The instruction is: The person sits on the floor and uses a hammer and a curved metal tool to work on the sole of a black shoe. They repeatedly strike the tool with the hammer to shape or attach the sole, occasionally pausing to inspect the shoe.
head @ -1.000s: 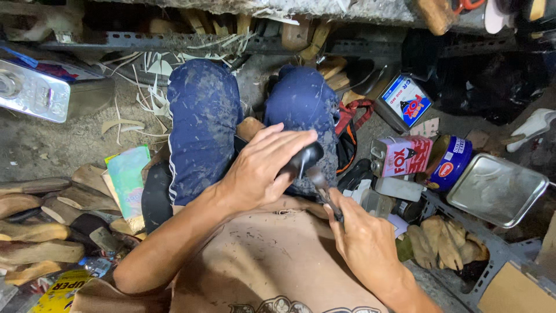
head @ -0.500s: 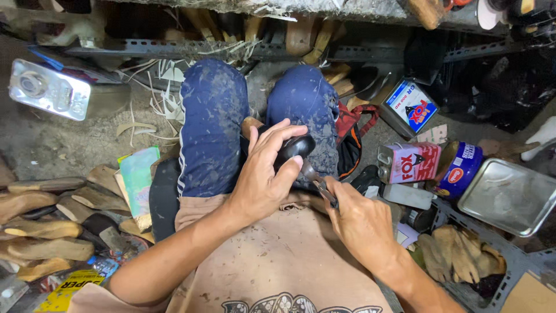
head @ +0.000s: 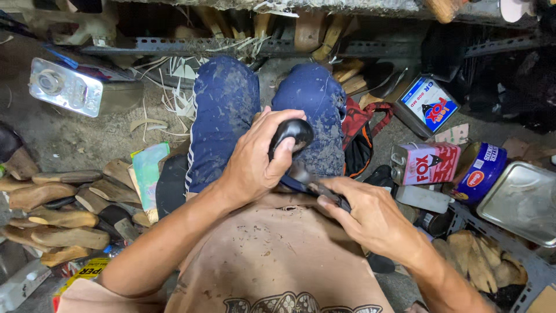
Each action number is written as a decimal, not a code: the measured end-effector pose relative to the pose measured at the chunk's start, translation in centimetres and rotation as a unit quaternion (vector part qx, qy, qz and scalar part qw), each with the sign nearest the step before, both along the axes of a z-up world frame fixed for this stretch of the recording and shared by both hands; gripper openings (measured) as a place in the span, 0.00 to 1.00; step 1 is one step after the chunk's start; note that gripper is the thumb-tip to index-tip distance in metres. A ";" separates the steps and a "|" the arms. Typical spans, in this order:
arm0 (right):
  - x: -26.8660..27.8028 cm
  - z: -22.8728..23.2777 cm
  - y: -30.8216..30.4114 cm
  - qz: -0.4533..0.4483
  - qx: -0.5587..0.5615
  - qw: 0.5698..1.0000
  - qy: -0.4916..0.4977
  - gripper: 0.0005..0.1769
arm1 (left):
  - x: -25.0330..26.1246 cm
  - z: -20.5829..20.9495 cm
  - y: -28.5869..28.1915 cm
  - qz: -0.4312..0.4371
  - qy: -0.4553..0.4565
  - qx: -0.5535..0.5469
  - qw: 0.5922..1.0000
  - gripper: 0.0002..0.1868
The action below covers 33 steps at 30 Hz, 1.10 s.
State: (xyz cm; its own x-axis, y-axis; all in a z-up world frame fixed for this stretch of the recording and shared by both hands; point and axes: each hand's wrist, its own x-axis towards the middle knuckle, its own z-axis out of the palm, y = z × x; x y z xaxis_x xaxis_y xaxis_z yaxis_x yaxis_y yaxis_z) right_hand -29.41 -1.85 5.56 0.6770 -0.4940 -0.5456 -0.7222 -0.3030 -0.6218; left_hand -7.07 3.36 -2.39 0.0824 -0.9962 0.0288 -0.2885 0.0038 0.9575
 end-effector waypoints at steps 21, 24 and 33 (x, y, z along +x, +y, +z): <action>-0.5 -3.0 -0.7 0.019 -0.095 0.994 -0.043 0.15 | 1.9 1.0 -1.2 -0.082 0.076 0.031 0.993 0.24; -0.8 -3.8 0.9 -0.022 -0.141 0.987 -0.071 0.12 | 1.8 0.7 -1.0 -0.097 0.071 0.033 0.992 0.25; -2.1 -1.8 3.2 0.036 -0.197 0.971 0.130 0.21 | -0.3 0.6 0.1 -0.088 0.036 0.001 0.995 0.21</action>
State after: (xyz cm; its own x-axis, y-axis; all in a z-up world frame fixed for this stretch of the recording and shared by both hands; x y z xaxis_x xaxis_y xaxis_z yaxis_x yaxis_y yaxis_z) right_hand -31.55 1.39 3.77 0.5822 -0.6555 -0.4811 -0.8073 -0.5364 -0.2462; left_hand -7.41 3.48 -1.81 -0.0922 -0.9954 0.0274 -0.2137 0.0467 0.9758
